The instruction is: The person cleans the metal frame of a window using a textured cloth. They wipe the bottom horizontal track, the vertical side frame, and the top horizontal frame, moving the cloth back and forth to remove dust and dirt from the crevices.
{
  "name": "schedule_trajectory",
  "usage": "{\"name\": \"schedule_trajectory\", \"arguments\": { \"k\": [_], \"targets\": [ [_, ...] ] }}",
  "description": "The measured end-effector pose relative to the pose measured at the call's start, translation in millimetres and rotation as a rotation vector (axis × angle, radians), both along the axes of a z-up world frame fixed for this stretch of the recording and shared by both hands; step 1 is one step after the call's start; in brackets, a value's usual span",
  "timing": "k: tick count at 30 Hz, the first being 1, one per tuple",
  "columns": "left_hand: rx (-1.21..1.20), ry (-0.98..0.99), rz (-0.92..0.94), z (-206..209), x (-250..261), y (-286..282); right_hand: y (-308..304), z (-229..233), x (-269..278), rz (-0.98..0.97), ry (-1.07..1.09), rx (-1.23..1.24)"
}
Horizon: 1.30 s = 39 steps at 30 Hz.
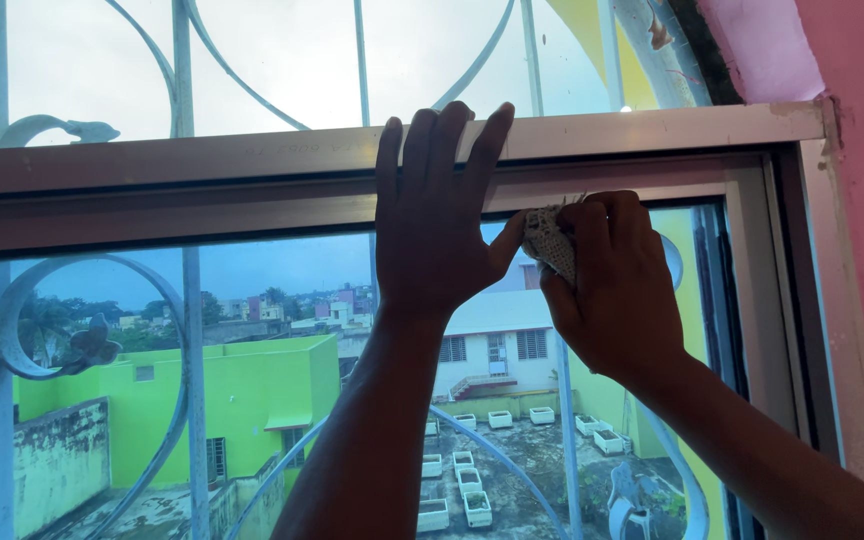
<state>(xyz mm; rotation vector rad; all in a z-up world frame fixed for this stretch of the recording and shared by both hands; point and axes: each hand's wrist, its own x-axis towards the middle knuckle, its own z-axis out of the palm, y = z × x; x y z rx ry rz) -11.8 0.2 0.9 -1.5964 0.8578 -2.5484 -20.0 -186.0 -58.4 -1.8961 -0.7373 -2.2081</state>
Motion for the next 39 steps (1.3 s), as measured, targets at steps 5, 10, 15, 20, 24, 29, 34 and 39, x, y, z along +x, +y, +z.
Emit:
{"name": "schedule_trajectory", "arguments": {
  "k": [5, 10, 15, 20, 24, 29, 34, 39],
  "targets": [
    [-0.004, -0.010, -0.007, 2.3, 0.7, 0.1, -1.3, -0.9, 3.1, 0.020, 0.008, 0.023],
    [0.003, -0.003, 0.006, 5.9, -2.7, 3.2, -1.8, -1.2, 1.9, 0.004, 0.011, 0.035],
    [0.052, -0.023, 0.023, 9.7, -8.8, 11.8, 0.0, -0.2, -2.0, -0.033, -0.022, 0.025],
    [0.185, 0.012, 0.088, 21.8, -15.5, 31.4, 5.1, 3.1, -6.7, -0.017, 0.031, 0.054],
    [0.203, 0.064, 0.221, 29.1, -22.9, 54.4, 10.3, 7.0, -6.1, -0.138, -0.020, 0.046],
    [0.140, 0.012, 0.246, 26.5, -27.8, 88.3, 15.9, 12.7, -5.2, -0.231, -0.002, 0.066],
    [0.124, -0.025, 0.216, 23.5, -23.1, 88.7, 26.9, 13.0, -3.9, -0.172, -0.040, 0.119],
    [0.117, 0.029, 0.185, 22.9, -27.4, 85.3, 24.7, 14.4, -1.5, -0.156, -0.064, 0.092]
  ]
}}
